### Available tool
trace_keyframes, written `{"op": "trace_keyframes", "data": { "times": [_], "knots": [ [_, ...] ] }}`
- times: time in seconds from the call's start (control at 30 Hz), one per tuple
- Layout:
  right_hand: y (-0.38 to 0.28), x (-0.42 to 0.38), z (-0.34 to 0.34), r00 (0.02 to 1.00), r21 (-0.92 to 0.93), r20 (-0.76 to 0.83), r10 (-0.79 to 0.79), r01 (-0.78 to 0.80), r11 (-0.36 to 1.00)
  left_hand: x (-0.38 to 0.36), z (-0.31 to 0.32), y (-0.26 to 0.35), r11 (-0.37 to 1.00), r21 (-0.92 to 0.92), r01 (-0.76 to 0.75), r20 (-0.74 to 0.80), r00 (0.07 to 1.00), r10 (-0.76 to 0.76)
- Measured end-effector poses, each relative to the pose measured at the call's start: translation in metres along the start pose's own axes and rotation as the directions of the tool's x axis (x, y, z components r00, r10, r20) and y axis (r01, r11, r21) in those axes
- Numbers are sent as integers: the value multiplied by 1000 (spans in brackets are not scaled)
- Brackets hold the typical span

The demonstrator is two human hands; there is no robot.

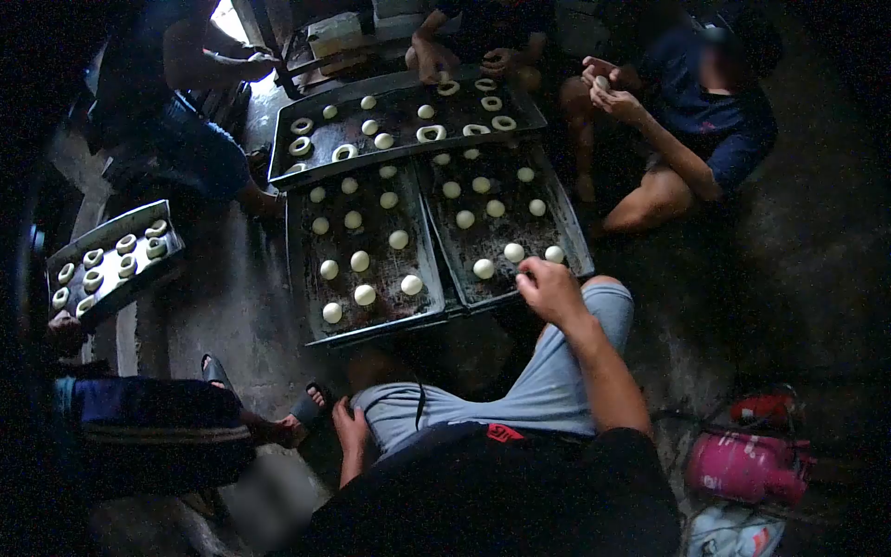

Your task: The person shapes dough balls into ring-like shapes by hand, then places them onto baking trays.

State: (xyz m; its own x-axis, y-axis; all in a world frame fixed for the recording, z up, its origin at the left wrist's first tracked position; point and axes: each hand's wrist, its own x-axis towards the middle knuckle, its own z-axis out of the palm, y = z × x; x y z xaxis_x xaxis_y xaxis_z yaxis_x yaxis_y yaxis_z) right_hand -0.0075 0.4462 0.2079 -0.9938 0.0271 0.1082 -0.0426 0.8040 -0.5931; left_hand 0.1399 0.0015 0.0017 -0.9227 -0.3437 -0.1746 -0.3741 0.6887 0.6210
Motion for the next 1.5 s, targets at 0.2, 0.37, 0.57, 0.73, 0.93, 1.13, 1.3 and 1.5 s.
{"op": "trace_keyframes", "data": {
  "times": [0.2, 0.37, 0.57, 0.73, 0.93, 1.13, 1.3, 1.5],
  "knots": [
    [-30, 79, 112, 789, 27, 515, -336, 377, 926, 21, 25, 48, 966, 78, -248, -2, 969, 249],
    [-57, 126, 181, 771, 68, 499, -395, 419, 905, 24, 45, 63, 954, 293, -69, 18, 998, 67],
    [-69, 172, 226, 836, 15, 373, -402, 428, 904, 29, 43, 66, 953, 301, 14, 51, 998, -31],
    [-48, 176, 264, 763, -196, 645, -36, 211, 958, 37, 45, 70, 957, 282, 65, 12, 997, -71],
    [-20, 127, 285, 866, -42, 464, -185, 230, 972, 42, 46, 69, 945, 316, 81, 51, 993, -102],
    [6, 115, 206, 985, -28, -130, -113, 110, 994, 38, 45, 68, 942, 329, 68, 69, 993, -95],
    [105, 92, 196, 914, -243, 274, 301, -237, 941, 38, 41, 74, 946, 322, 27, 49, 998, -46],
    [51, 55, 174, 965, 211, 164, 207, -239, 948, 45, 18, 126, 910, -264, -318, 116, 927, 358]
  ]
}}
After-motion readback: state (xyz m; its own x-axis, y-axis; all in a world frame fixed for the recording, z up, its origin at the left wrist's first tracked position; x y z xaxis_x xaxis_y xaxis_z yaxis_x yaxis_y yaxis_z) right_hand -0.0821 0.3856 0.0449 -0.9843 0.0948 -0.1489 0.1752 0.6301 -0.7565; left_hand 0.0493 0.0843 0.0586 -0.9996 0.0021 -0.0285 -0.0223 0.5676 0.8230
